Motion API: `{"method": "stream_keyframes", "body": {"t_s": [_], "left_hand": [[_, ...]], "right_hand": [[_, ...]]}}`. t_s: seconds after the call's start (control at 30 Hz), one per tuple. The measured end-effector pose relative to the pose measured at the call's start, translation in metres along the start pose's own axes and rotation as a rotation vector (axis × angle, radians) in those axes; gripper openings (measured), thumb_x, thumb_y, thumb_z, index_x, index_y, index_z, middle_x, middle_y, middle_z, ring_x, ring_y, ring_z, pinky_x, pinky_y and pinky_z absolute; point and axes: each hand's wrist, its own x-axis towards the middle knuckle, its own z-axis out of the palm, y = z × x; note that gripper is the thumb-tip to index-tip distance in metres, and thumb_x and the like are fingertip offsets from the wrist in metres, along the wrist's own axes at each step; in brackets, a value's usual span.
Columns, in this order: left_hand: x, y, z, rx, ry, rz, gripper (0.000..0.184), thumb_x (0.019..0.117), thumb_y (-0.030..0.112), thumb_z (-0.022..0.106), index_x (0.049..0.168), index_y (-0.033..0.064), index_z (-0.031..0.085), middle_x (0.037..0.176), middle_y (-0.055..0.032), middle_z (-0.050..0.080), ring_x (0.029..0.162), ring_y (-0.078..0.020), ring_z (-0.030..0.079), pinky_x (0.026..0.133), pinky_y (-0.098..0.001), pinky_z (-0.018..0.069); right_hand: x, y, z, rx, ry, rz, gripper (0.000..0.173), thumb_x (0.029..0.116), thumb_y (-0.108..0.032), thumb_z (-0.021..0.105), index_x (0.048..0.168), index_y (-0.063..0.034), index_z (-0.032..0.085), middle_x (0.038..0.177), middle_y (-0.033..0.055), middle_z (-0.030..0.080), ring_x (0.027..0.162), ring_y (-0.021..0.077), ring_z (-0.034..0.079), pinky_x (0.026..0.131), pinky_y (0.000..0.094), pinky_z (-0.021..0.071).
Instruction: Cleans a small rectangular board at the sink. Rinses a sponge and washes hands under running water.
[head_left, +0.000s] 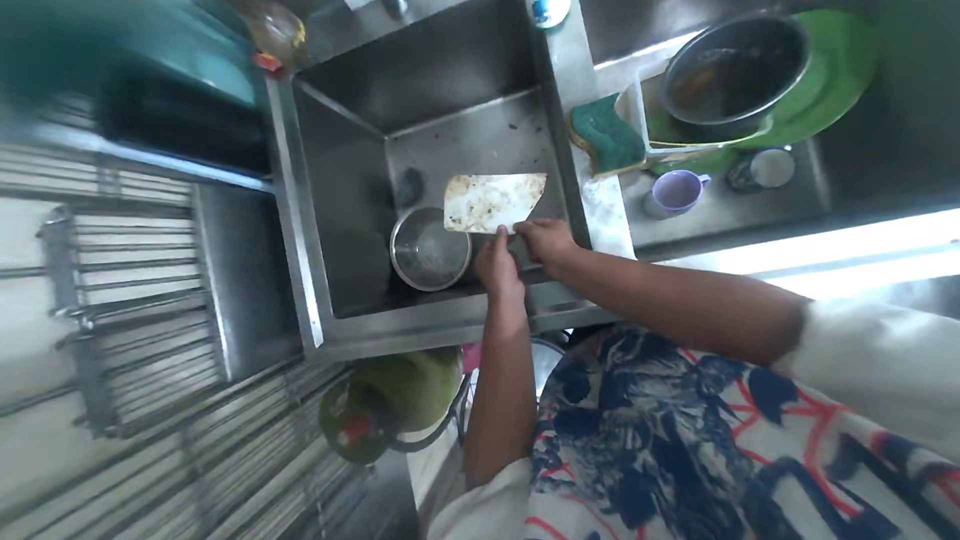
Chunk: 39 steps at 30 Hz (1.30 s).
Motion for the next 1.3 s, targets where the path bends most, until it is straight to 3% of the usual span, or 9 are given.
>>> {"method": "stream_keyframes", "body": {"t_s": [0.13,0.2,0.27,0.4,0.6,0.8,0.93,1.0,1.3], "left_hand": [[0.005,-0.001,-0.004,0.025,0.031,-0.004,0.025,0.1046,0.027,0.060,0.108,0.0030,0.067,0.088,-0.0063,0.061,0.063,-0.0119,0.047,0.059,-0.0291,0.0432],[0.013,-0.002,-0.008,0.089,0.036,0.034,0.023,0.1028,0.025,0.062,0.102,0.0032,0.068,0.076,-0.0022,0.055,0.056,-0.0087,0.043,0.052,-0.0248,0.0388],[0.020,0.003,-0.016,0.195,0.000,0.069,0.024,0.1029,0.026,0.062,0.101,0.0032,0.069,0.078,-0.0034,0.057,0.060,-0.0097,0.046,0.057,-0.0268,0.0424],[0.022,0.008,-0.023,0.326,-0.045,0.109,0.027,0.1029,0.029,0.062,0.104,0.0021,0.067,0.085,-0.0069,0.057,0.065,-0.0128,0.046,0.059,-0.0314,0.0417],[0.023,0.016,-0.018,0.383,-0.047,0.123,0.029,0.1054,0.023,0.059,0.115,-0.0029,0.068,0.106,-0.0176,0.065,0.085,-0.0221,0.057,0.076,-0.0411,0.0483],[0.023,0.017,-0.016,0.429,-0.040,0.199,0.025,0.1049,0.021,0.058,0.104,-0.0016,0.069,0.078,-0.0058,0.056,0.059,-0.0100,0.041,0.056,-0.0284,0.0380],[0.019,0.024,-0.009,0.533,-0.065,0.223,0.028,0.1054,0.020,0.057,0.109,-0.0053,0.069,0.101,-0.0200,0.068,0.089,-0.0270,0.063,0.082,-0.0470,0.0510],[0.014,0.026,-0.005,0.561,-0.079,0.271,0.023,0.1042,0.014,0.058,0.109,-0.0046,0.070,0.102,-0.0201,0.070,0.094,-0.0277,0.066,0.087,-0.0472,0.0525],[0.004,0.013,-0.017,0.667,-0.022,0.553,0.026,0.1032,0.012,0.059,0.094,-0.0093,0.070,0.082,-0.0207,0.068,0.076,-0.0281,0.066,0.077,-0.0467,0.0541]], "right_hand": [[-0.003,-0.006,-0.015,-0.310,-0.157,-0.039,0.025,0.1047,-0.024,0.061,0.109,-0.0005,0.068,0.083,0.0063,0.060,0.062,0.0122,0.051,0.058,0.0303,0.0463],[-0.007,-0.020,-0.042,-0.709,-0.239,-0.329,0.028,0.1035,-0.025,0.063,0.106,0.0003,0.075,0.091,0.0137,0.072,0.078,0.0233,0.067,0.077,0.0462,0.0563],[-0.017,-0.049,-0.077,-0.940,-0.089,-0.630,0.022,0.0997,-0.023,0.066,0.106,-0.0056,0.077,0.098,0.0152,0.075,0.091,0.0322,0.073,0.083,0.0590,0.0582],[-0.009,-0.113,-0.114,-1.230,0.230,-0.632,0.043,0.0960,-0.035,0.072,0.127,-0.0056,0.067,0.138,0.0286,0.054,0.130,0.0504,0.050,0.100,0.0674,0.0455],[0.022,-0.122,-0.112,-1.264,0.256,-0.461,0.048,0.0943,-0.023,0.072,0.137,-0.0089,0.057,0.142,0.0347,0.046,0.129,0.0570,0.048,0.093,0.0715,0.0464],[0.013,-0.110,-0.110,-1.176,0.196,-0.649,0.048,0.0935,-0.011,0.069,0.140,-0.0134,0.059,0.137,0.0319,0.052,0.123,0.0532,0.054,0.095,0.0679,0.0487],[-0.003,-0.081,-0.066,-1.229,-0.193,-0.863,0.040,0.0953,-0.010,0.069,0.135,-0.0141,0.066,0.135,0.0262,0.057,0.119,0.0439,0.061,0.097,0.0591,0.0538],[0.004,-0.071,-0.046,-1.301,-0.330,-0.843,0.042,0.0957,-0.008,0.069,0.137,-0.0169,0.066,0.136,0.0252,0.055,0.122,0.0441,0.059,0.096,0.0587,0.0541],[0.060,-0.101,0.018,-1.230,-0.313,-0.987,0.035,0.0933,-0.001,0.066,0.126,-0.0144,0.072,0.136,0.0242,0.056,0.120,0.0431,0.061,0.095,0.0578,0.0542]]}}
